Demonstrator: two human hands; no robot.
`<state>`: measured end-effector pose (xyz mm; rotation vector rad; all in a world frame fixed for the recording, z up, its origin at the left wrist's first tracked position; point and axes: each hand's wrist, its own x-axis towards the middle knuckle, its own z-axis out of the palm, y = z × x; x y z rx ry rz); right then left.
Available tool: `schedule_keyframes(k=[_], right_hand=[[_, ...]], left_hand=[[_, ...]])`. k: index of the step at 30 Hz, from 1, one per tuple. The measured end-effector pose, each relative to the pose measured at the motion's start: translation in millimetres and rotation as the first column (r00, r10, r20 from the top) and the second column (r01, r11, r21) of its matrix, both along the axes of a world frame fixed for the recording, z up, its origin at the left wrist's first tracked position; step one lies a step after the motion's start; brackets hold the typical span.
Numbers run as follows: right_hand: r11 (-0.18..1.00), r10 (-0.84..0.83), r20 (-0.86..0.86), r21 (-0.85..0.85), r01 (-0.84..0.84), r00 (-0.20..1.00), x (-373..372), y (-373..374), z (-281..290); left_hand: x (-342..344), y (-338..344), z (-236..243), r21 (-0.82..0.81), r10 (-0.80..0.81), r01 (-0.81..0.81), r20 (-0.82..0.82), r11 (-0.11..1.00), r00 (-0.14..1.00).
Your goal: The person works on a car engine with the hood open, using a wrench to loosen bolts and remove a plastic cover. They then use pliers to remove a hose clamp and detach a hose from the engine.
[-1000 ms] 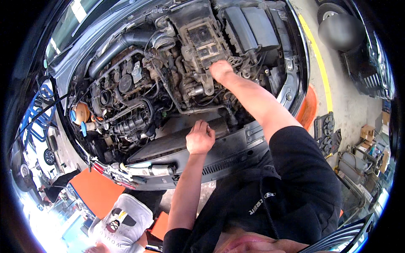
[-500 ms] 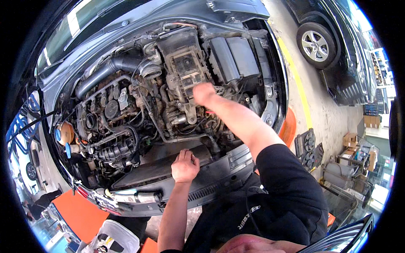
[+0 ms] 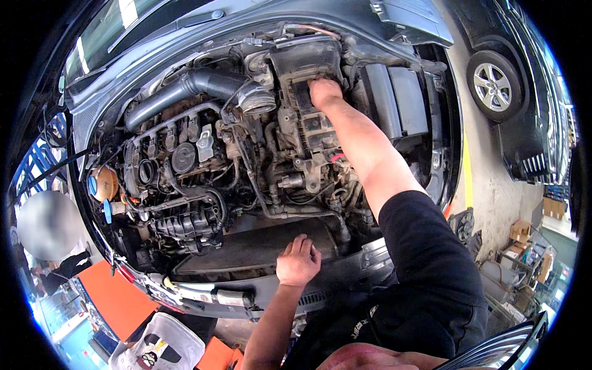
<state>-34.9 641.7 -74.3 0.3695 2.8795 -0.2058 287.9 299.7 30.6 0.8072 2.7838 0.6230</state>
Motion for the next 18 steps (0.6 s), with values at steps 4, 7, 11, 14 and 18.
schedule_keyframes(k=[4,7,11,14,18], right_hand=[[0.99,0.069,0.002,0.125,-0.068,0.998,-10,11,-27],[0.99,0.057,0.003,0.131,-0.057,0.998,-14,7,-23],[0.991,0.062,-0.075,0.124,-0.052,0.995,-6,10,-21],[0.992,0.064,-0.089,0.116,-0.054,0.994,-3,1,-12],[0.993,-0.011,-0.063,0.117,0.018,0.998,-4,16,-19]], left_hand=[[-4,1,2,0.03,-0.012,0.012,0.008,0.999,1.0],[-3,0,2,0.023,0.0,-0.001,0.017,1.0,1.0],[-4,3,4,0.024,-0.006,0.006,0.0,1.0,1.0],[-4,3,3,0.041,-0.01,0.011,-0.023,0.999,1.0],[0,8,2,0.046,-0.002,0.002,-0.002,0.999,1.0]])
